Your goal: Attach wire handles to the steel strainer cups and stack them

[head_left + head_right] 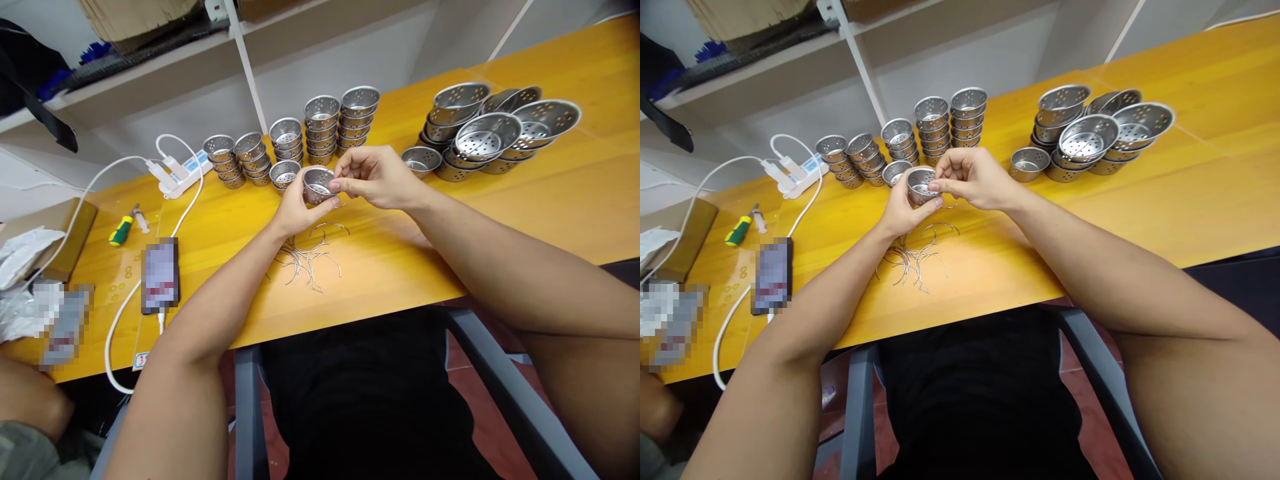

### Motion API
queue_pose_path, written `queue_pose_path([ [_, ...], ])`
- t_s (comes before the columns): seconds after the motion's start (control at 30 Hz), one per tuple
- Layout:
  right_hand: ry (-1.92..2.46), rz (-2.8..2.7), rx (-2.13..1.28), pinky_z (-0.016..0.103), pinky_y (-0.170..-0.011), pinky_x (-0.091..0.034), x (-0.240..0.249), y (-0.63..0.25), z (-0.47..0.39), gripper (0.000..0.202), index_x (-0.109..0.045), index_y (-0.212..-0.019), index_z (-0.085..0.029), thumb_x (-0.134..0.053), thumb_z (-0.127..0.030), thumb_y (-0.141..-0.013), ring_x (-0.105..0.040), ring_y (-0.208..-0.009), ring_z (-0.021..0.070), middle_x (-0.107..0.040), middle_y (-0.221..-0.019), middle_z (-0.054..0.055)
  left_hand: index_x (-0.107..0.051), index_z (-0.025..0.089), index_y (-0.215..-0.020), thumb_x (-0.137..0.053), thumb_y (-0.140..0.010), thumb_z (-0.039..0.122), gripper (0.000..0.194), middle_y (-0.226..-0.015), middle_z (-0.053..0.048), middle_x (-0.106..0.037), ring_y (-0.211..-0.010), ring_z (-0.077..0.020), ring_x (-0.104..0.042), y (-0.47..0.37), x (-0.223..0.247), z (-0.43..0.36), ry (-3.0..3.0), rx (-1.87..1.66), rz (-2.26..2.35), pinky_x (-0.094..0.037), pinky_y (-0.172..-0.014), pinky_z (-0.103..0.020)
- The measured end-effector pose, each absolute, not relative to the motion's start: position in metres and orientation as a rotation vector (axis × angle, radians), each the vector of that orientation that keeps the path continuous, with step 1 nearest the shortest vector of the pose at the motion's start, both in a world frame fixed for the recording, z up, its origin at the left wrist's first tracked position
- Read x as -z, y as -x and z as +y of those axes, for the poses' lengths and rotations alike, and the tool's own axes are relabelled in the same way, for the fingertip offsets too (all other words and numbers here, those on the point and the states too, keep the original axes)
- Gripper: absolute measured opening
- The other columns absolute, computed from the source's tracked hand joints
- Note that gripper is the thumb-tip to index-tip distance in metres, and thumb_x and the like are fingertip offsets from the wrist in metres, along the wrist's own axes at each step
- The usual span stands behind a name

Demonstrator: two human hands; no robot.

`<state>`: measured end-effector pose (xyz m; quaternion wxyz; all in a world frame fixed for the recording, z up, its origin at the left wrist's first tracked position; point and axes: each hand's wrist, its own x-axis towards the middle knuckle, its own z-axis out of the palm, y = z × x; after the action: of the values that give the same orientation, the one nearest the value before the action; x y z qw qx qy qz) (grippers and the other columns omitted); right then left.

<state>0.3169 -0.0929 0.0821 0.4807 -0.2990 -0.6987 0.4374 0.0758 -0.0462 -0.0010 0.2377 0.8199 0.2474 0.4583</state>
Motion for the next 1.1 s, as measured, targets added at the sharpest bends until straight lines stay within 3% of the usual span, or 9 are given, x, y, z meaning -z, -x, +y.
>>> queue_pose_path([
  [0.4, 0.754, -1.767, -0.903, 0.042, -0.063, -0.06, -0.082, -0.315, -0.098, 0.07, -0.087, -0.093, -0.031, -0.109, -0.093, -0.071, -0.062, -0.07, 0.0224, -0.078, -0.083, 0.004, -0.061, 0.024, -0.157, -0.087, -0.103, 0.083, 0.084, -0.145, -0.013, -0.079, -0.132, -0.0323, -0.082, -0.075, 0.004, -0.044, -2.243, -1.283, 0.69, -0.068, -0.125, -0.057],
  [0.53, 0.796, -1.775, -0.697, 0.049, -0.082, -0.068, -0.082, -0.321, -0.099, 0.064, -0.093, -0.104, -0.035, -0.103, -0.094, -0.08, -0.066, -0.08, 0.0249, -0.083, -0.104, 0.007, -0.055, 0.027, -0.164, -0.082, -0.106, 0.085, 0.087, -0.152, -0.015, -0.075, -0.141, -0.0338, -0.081, -0.073, 0.01, -0.035, -2.258, -1.325, 0.695, -0.065, -0.13, -0.059],
  [0.67, 0.787, -1.883, -0.62, 0.061, -0.101, -0.07, -0.081, -0.323, -0.099, 0.056, -0.095, -0.103, -0.037, -0.093, -0.092, -0.093, -0.078, -0.109, 0.0367, -0.085, -0.121, 0.012, -0.047, 0.029, -0.173, -0.082, -0.106, 0.086, 0.094, -0.156, -0.016, -0.074, -0.145, -0.0357, -0.08, -0.071, 0.012, -0.031, -2.257, -1.351, 0.742, -0.065, -0.131, -0.061],
  [0.83, 0.796, -2.007, -0.544, 0.08, -0.133, -0.056, -0.074, -0.322, -0.098, 0.055, -0.098, -0.116, -0.037, -0.087, -0.089, -0.1, -0.069, -0.151, 0.0513, -0.078, -0.152, 0.016, -0.035, 0.035, -0.184, -0.075, -0.11, 0.087, 0.099, -0.163, -0.016, -0.07, -0.151, -0.035, -0.078, -0.073, 0.005, -0.039, -2.309, -1.334, 0.753, -0.064, -0.134, -0.058],
  [0.93, 0.776, -2.081, -0.553, 0.082, -0.144, -0.045, -0.069, -0.322, -0.096, 0.06, -0.099, -0.126, -0.039, -0.083, -0.091, -0.102, -0.064, -0.16, 0.0522, -0.074, -0.159, 0.016, -0.033, 0.036, -0.186, -0.073, -0.11, 0.088, 0.1, -0.163, -0.016, -0.07, -0.151, -0.0351, -0.078, -0.075, 0.004, -0.042, -2.345, -1.347, 0.734, -0.067, -0.132, -0.058],
  [1.1, 0.723, -2.139, -0.607, 0.081, -0.148, -0.04, -0.067, -0.32, -0.096, 0.063, -0.099, -0.134, -0.042, -0.085, -0.092, -0.099, -0.06, -0.164, 0.0519, -0.071, -0.162, 0.016, -0.029, 0.035, -0.187, -0.075, -0.109, 0.088, 0.105, -0.167, -0.017, -0.068, -0.154, -0.0365, -0.077, -0.074, 0.009, -0.036, -2.401, -1.328, 0.705, -0.068, -0.131, -0.058],
])
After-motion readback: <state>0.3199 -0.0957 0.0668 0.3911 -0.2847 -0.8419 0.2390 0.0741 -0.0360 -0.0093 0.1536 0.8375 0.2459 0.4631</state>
